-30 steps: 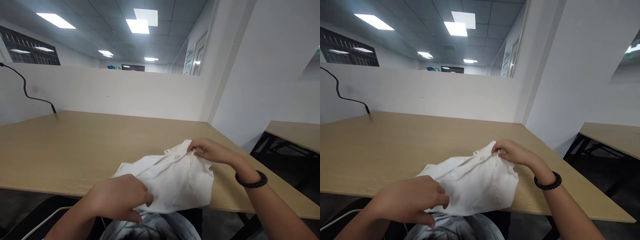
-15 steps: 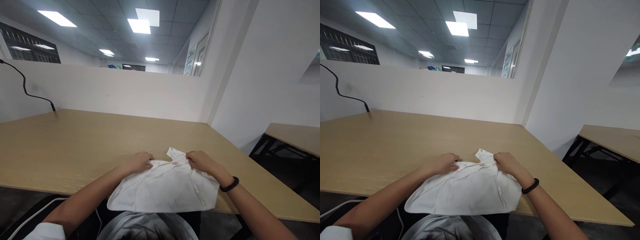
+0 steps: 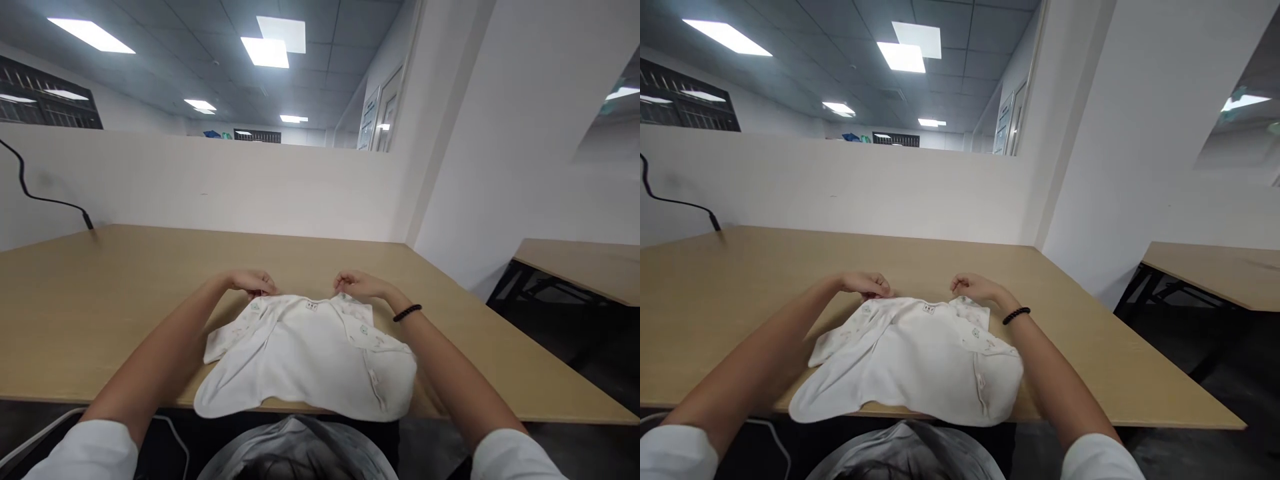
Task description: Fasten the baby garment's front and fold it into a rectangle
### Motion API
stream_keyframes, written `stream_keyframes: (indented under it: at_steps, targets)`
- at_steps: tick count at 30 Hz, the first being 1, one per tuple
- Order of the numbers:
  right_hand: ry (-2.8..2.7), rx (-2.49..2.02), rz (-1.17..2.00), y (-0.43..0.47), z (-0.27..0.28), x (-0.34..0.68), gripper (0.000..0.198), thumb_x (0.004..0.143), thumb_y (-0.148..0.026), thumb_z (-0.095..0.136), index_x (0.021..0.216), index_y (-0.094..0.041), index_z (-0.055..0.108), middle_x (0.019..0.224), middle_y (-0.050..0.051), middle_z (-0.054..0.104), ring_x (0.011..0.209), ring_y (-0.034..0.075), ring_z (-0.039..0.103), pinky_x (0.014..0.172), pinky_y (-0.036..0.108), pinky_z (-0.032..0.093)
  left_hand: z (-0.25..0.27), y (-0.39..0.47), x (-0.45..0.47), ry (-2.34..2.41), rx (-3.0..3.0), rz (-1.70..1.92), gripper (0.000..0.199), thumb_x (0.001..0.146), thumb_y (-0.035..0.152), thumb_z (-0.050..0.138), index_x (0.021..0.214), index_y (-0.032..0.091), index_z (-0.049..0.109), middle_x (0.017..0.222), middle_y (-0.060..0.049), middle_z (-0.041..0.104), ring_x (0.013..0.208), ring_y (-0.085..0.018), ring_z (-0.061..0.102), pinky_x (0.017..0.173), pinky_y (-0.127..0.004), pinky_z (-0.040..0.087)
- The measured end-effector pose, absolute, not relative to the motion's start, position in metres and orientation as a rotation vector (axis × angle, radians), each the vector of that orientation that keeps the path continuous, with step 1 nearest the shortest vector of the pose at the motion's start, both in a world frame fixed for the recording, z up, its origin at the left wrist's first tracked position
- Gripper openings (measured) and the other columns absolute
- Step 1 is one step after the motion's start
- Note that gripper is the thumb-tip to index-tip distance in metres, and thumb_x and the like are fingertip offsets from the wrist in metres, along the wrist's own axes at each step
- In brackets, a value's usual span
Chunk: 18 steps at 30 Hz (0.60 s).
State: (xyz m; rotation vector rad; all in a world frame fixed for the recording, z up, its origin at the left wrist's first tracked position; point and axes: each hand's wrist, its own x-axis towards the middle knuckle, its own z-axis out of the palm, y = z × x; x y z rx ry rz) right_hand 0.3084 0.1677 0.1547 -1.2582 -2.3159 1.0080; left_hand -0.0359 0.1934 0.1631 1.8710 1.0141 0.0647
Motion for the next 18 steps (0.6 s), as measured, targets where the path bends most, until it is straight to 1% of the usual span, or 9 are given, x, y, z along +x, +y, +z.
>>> stream_keyframes:
  at_steps: [2,4,6,8,10,11,13,15,18]
  targets:
    - [-2.389,-1.272,1.024,0.189,0.142,0.311,0.034,0.067,-0.014,0.060,0.100,-0.018,0.065,0.111,0.007,0.065,0.098,0.019,0.058,0.079,0.028,0.045,0.153,0.207,-0.051,0.986,1.826,0.108,0.047,0.066,0.058,0.075,0.058,0.016,0.055,0.055,0.000,0.050,0.052,-0.012,0.046,0.052,-0.024,0.039]
    - [-2.447,-1.291,1.135,0.205,0.127,0.318,0.042,0.061,-0.012,0.061,0.102,-0.020,0.067,0.112,0.005,0.065,0.100,0.020,0.058,0.081,0.028,0.045,0.141,0.215,-0.065,0.955,1.810,0.157,0.046,0.064,0.059,0.078,0.065,0.016,0.062,0.062,-0.002,0.058,0.058,-0.012,0.051,0.058,-0.024,0.042]
    - [-2.451,-1.297,1.142,0.214,0.113,0.328,0.041,0.059,-0.014,0.064,0.099,-0.020,0.068,0.107,0.004,0.066,0.095,0.020,0.059,0.078,0.028,0.045,0.129,0.217,-0.076,0.889,1.820,0.122,0.045,0.062,0.056,0.081,0.077,0.016,0.068,0.074,-0.004,0.064,0.068,-0.014,0.055,0.063,-0.024,0.044]
    - [-2.415,-1.341,1.018,0.216,0.102,0.339,0.032,0.059,-0.020,0.068,0.091,-0.018,0.068,0.095,0.004,0.066,0.086,0.019,0.058,0.072,0.027,0.044,0.119,0.215,-0.082,0.802,1.854,0.033,0.046,0.059,0.052,0.084,0.086,0.018,0.070,0.081,-0.004,0.066,0.074,-0.016,0.056,0.067,-0.024,0.045]
    - [-2.334,-1.410,0.929,0.212,0.096,0.350,0.026,0.060,-0.028,0.071,0.083,-0.016,0.066,0.082,0.003,0.063,0.076,0.017,0.055,0.065,0.026,0.041,0.113,0.212,-0.083,0.759,1.903,-0.037,0.042,0.059,0.048,0.085,0.084,0.018,0.070,0.079,-0.002,0.066,0.075,-0.017,0.056,0.068,-0.024,0.044]
    - [-2.276,-1.430,0.919,0.209,0.095,0.354,0.027,0.061,-0.033,0.071,0.080,-0.016,0.065,0.077,0.002,0.061,0.072,0.016,0.053,0.062,0.025,0.040,0.112,0.211,-0.083,0.762,1.925,-0.055,0.039,0.059,0.047,0.084,0.079,0.017,0.069,0.075,-0.001,0.064,0.074,-0.017,0.055,0.068,-0.024,0.044]
    - [-2.130,-1.402,0.946,0.201,0.095,0.361,0.030,0.064,-0.040,0.071,0.080,-0.016,0.061,0.073,0.000,0.057,0.069,0.015,0.050,0.060,0.024,0.038,0.112,0.208,-0.081,0.786,1.936,-0.047,0.034,0.060,0.045,0.083,0.072,0.017,0.067,0.070,0.000,0.062,0.071,-0.017,0.054,0.066,-0.024,0.043]
    - [-1.960,-1.335,0.971,0.196,0.097,0.366,0.033,0.066,-0.044,0.068,0.080,-0.017,0.057,0.073,-0.001,0.055,0.068,0.014,0.049,0.060,0.024,0.038,0.114,0.206,-0.083,0.830,1.878,0.046,0.033,0.061,0.045,0.080,0.070,0.018,0.064,0.070,0.000,0.061,0.070,-0.017,0.054,0.065,-0.024,0.043]
    - [-1.676,-1.351,0.929,0.195,0.098,0.377,0.031,0.067,-0.045,0.064,0.076,-0.019,0.049,0.068,-0.002,0.051,0.064,0.014,0.048,0.058,0.024,0.038,0.115,0.204,-0.095,0.935,1.726,0.253,0.035,0.061,0.047,0.077,0.077,0.019,0.062,0.076,-0.001,0.062,0.073,-0.018,0.056,0.065,-0.025,0.043]
